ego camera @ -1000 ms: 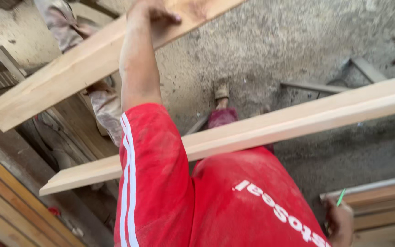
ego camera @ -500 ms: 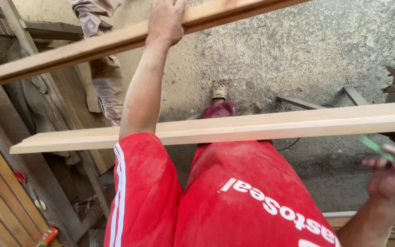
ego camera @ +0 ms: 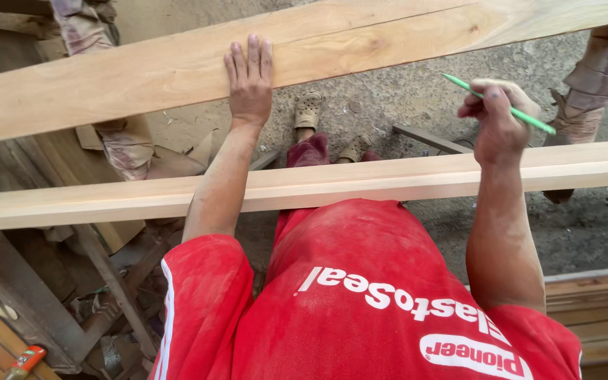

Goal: The person uses a handheld electric sander to smooth the surface of a long wooden plank resting on a workbench. They move the sander along the plank's length, flip the plank to sand the other side, and then place the plank on the floor before picking up another plank.

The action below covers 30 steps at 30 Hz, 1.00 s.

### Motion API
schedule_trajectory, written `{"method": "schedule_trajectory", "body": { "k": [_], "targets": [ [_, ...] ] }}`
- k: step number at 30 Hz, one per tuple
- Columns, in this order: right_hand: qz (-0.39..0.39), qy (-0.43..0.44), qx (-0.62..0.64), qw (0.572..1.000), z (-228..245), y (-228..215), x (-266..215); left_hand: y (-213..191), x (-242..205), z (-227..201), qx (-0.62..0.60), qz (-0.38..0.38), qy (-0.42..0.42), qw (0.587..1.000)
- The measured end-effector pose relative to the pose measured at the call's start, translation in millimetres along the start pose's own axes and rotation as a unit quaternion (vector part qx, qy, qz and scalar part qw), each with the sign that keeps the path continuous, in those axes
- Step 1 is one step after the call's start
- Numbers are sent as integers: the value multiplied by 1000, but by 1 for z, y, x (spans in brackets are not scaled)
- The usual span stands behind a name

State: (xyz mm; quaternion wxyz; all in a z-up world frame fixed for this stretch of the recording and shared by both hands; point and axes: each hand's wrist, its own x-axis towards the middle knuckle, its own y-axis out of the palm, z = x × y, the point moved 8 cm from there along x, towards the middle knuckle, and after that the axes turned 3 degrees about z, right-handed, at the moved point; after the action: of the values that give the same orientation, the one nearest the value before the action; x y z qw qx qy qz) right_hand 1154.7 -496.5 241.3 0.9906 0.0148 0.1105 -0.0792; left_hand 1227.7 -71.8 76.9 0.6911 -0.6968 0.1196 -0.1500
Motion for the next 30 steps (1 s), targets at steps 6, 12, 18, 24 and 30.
{"method": "schedule_trajectory", "body": {
  "k": [6, 12, 18, 24, 30],
  "targets": [
    [-17, 27, 19, 999, -24, -9, 39, 47, -22, -1, 72, 56, -39, 995],
    [-108, 43, 48, 992, -56, -66, 59, 39, -18, 1, 6, 43, -52, 998],
    [-101, 66, -5, 993, -68, -61, 46, 41, -26, 8, 49, 44, -51, 997],
    [-90, 55, -14, 994, -58, -59, -4, 21, -10, 3, 69, 128, -45, 988],
    [-196, -22, -111, 974, -25, -129, -90, -57, 1, -36, -100, 262, -60, 958]
  ]
}}
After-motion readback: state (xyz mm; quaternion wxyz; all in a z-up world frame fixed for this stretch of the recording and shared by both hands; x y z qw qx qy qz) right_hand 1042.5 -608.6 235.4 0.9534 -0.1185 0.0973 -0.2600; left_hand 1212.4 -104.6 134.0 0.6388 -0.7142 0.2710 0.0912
